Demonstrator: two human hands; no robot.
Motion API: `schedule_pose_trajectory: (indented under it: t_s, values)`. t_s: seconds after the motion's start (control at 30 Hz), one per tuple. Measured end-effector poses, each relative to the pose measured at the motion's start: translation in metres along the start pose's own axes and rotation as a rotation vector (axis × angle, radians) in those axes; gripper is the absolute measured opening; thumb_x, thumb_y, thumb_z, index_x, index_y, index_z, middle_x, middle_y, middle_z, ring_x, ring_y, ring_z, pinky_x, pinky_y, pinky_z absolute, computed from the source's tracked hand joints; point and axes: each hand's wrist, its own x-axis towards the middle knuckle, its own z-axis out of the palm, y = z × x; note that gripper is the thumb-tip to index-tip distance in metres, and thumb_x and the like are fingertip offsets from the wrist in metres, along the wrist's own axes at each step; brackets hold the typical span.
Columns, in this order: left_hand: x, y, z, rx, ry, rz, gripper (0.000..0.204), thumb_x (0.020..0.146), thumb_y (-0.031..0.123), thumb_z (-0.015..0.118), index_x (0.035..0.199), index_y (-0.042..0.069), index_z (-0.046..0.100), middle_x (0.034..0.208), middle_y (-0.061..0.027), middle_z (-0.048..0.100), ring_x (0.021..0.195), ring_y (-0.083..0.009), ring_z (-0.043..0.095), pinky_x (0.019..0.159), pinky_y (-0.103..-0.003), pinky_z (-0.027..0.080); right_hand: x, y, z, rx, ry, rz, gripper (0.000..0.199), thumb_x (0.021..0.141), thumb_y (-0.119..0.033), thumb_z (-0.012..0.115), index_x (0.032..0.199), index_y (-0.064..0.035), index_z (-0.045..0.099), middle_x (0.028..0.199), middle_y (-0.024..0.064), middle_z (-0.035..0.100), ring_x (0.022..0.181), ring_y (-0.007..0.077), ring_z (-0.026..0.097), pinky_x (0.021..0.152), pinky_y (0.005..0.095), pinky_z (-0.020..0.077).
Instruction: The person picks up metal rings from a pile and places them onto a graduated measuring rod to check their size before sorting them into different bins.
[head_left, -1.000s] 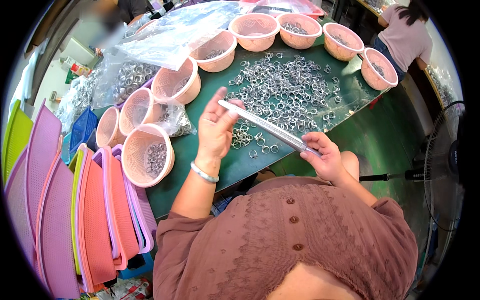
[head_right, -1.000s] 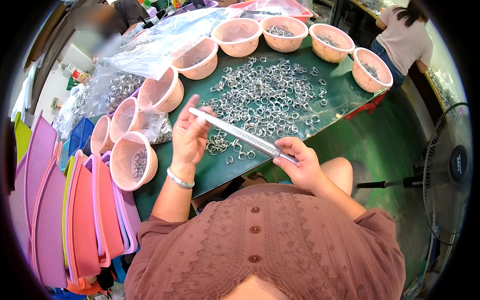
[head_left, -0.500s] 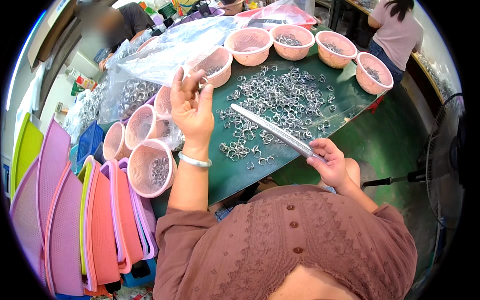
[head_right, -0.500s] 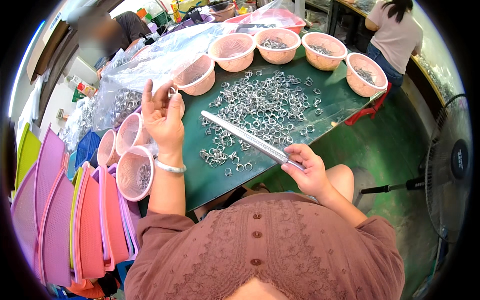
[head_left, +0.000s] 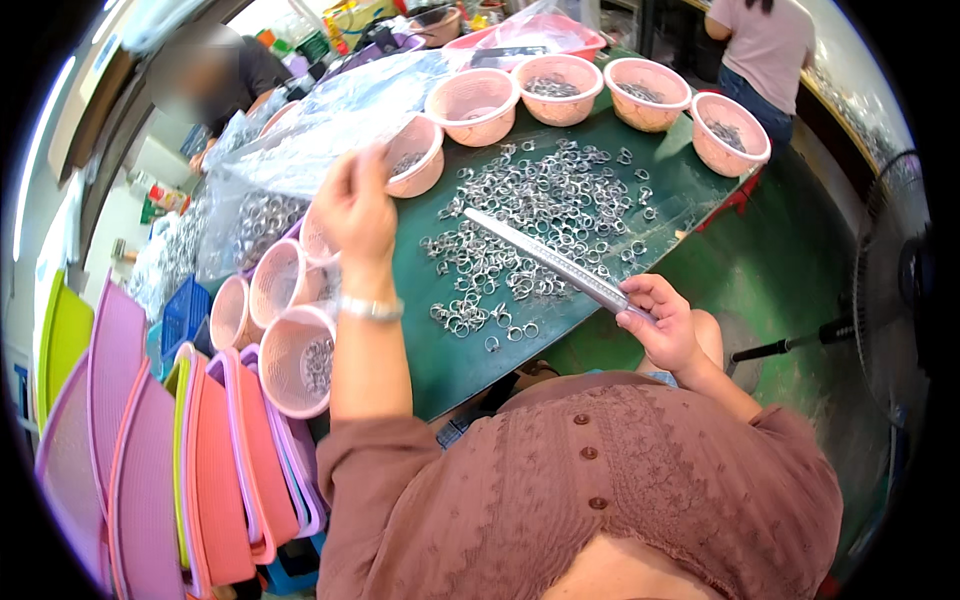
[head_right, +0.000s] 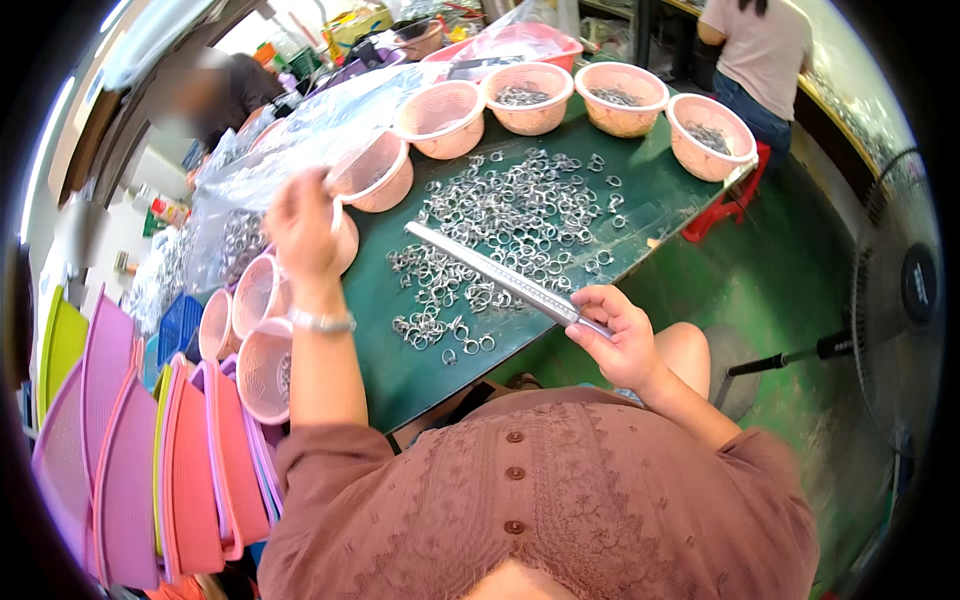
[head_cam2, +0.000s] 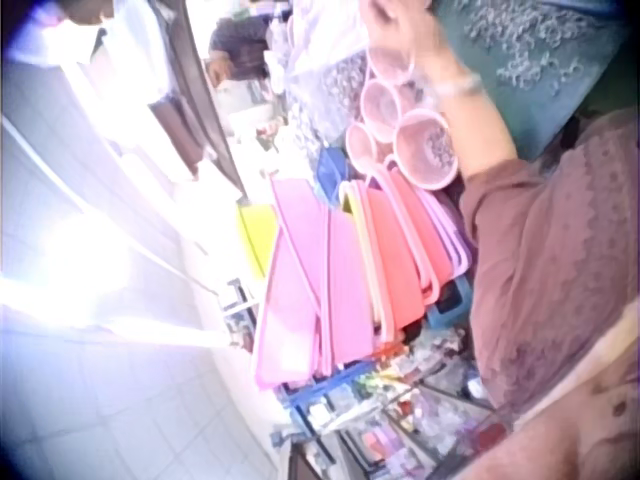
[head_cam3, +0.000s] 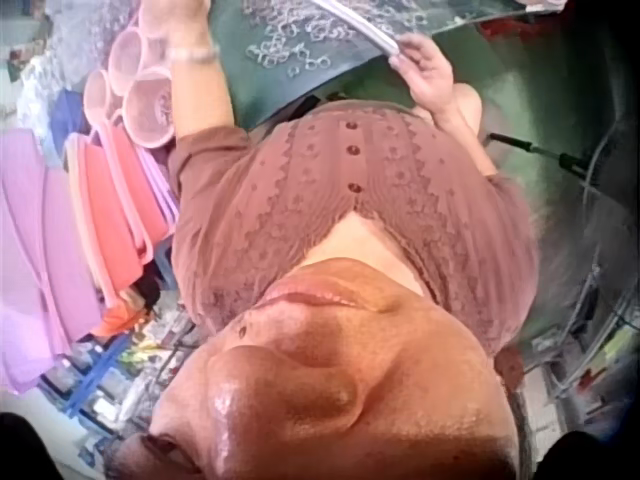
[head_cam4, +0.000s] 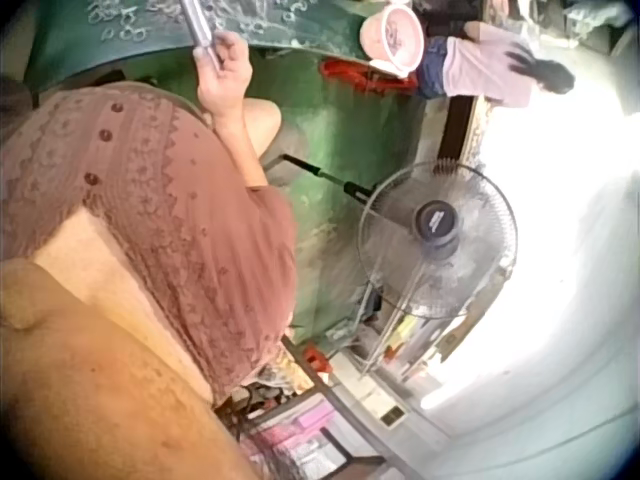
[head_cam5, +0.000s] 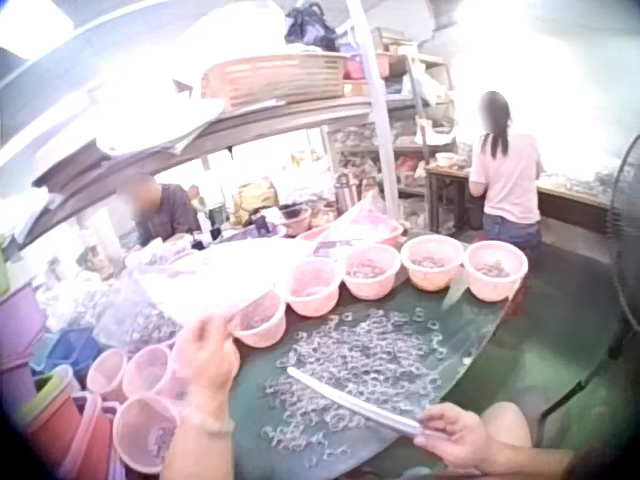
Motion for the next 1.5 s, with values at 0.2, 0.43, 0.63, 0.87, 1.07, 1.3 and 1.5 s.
schedule_pose_trajectory:
  t_s: [0.2,0.43,0.63,0.87,1.07,1.3,1.5]
  values:
    - [-0.057,0.143,-0.035,-0.524,-0.316,0.879,0.013,0.084,0.008,0.049,0.078,-0.001,0.055,0.066,-0.004,0.055,0.059,-0.0132,0.052,0.054,-0.023,0.042,0.006,0.004,0.006,0.074,-0.014,0.025,0.028,0.08,-0.001,0.058,0.105,-0.0005,0.046,0.082,0.0035,0.058,0.074,0.0057,0.05,0.066,0.0208,0.0405]
    - [-0.08,0.199,-0.024,-0.573,-0.485,1.211,0.013,0.083,0.008,0.049,0.072,0.001,0.052,0.061,-0.0021,0.051,0.055,-0.0126,0.048,0.054,-0.024,0.041,0.0,0.009,0.012,-0.024,-0.016,0.001,0.026,0.079,-0.004,0.06,0.103,-0.0018,0.048,0.075,0.0028,0.06,0.068,0.0053,0.051,0.063,0.0219,0.0414]
    - [-0.087,0.203,-0.029,-0.606,-0.5,1.201,0.016,0.082,0.009,0.05,0.067,0.003,0.05,0.057,-0.0004,0.047,0.051,-0.0122,0.044,0.054,-0.024,0.04,0.003,0.003,0.009,-0.109,-0.075,-0.026,0.028,0.08,-0.001,0.058,0.106,0.0004,0.046,0.075,0.0011,0.055,0.068,0.0037,0.048,0.061,0.0194,0.0378]
    - [-0.092,0.209,-0.043,-0.623,-0.52,1.176,0.021,0.081,0.01,0.05,0.061,0.006,0.046,0.053,0.0015,0.043,0.047,-0.0116,0.04,0.054,-0.025,0.038,0.0,0.003,0.012,-0.075,-0.047,0.039,0.026,0.079,-0.006,0.061,0.102,-0.002,0.048,0.073,0.0021,0.059,0.067,0.005,0.05,0.062,0.0206,0.0401]
    - [-0.097,0.214,-0.05,-0.673,-0.585,1.121,0.025,0.08,0.01,0.051,0.056,0.008,0.044,0.049,0.0031,0.039,0.044,-0.0111,0.036,0.055,-0.025,0.037,0.002,0.008,0.017,0.0,-0.063,0.047,0.025,0.08,-0.005,0.06,0.101,-0.002,0.048,0.072,0.0014,0.058,0.063,0.0039,0.046,0.058,0.0203,0.0376]
    - [-0.101,0.227,-0.061,-0.8,-0.658,1.046,0.031,0.079,0.011,0.051,0.05,0.01,0.04,0.044,0.005,0.035,0.04,-0.0105,0.032,0.055,-0.026,0.036,0.001,0.008,0.016,-0.056,-0.058,0.044,0.026,0.079,-0.005,0.06,0.101,-0.0023,0.048,0.073,0.0006,0.058,0.065,0.0033,0.047,0.06,0.0198,0.0384]
    - [-0.102,0.236,-0.055,-0.414,-0.223,1.59,0.033,0.078,0.01,0.052,0.048,0.011,0.037,0.042,0.0056,0.033,0.037,-0.0074,0.029,0.05,-0.024,0.034,0.0,0.005,0.021,0.066,-0.086,0.127,0.028,0.08,-0.001,0.058,0.105,0.0005,0.046,0.079,0.0015,0.055,0.072,0.0048,0.05,0.065,0.019,0.0397]
